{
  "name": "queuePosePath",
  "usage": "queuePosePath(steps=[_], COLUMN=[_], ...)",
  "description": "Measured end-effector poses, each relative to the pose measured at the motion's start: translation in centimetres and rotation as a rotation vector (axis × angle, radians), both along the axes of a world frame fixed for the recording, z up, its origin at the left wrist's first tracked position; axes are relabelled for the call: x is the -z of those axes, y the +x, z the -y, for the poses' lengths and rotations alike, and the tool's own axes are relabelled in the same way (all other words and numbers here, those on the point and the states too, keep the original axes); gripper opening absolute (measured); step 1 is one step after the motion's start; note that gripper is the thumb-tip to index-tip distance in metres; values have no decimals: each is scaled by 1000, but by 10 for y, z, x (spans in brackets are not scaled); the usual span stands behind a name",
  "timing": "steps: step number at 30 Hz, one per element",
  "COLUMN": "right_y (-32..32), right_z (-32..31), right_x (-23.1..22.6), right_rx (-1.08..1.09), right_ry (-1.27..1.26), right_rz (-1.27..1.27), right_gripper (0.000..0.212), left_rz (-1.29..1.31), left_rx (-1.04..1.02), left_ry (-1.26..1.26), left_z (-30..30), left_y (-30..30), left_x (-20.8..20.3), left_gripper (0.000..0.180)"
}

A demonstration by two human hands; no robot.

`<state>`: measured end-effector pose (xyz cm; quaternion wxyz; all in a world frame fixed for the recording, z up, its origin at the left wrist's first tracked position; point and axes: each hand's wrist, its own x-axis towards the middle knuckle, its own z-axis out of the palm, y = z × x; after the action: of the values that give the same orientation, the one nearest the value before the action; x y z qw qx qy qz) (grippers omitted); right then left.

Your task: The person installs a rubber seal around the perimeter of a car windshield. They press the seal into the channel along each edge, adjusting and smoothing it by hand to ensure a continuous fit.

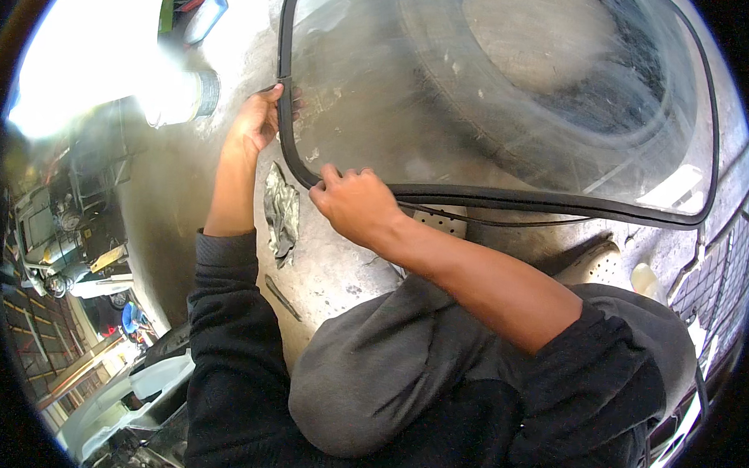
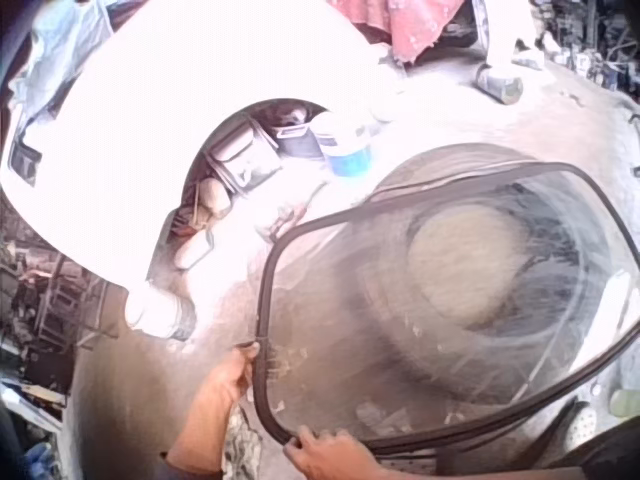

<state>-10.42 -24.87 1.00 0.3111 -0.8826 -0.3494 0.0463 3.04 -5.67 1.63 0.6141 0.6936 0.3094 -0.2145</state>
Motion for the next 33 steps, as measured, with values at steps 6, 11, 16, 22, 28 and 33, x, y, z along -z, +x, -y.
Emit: queuePosePath(steps=[6,11,16,22,28,33], right_y=[1,-12,-14,-8,-7,13], right_z=[-3,7,16,8,3,3], right_x=[-1,4,11,2,-2,-7], right_rx=[-15,25,30,50,77,32], right_ry=[-62,82,77,54,82,30], right_rz=[-18,161,219,80,-12,-23], right_gripper=[28,24,26,25,27,8], left_rz=[28,151,188,187,191,162], left_rx=[-9,-35,-274,-331,-416,-390], left_ry=[-23,-16,-260,-428,-404,-376], left_z=[-2,-7,13,25,37,39], left_y=[-2,-70,-157,-172,-170,-166], left_x=[-4,-2,7,15,12,9], left_gripper=[31,45,42,36,33,35])
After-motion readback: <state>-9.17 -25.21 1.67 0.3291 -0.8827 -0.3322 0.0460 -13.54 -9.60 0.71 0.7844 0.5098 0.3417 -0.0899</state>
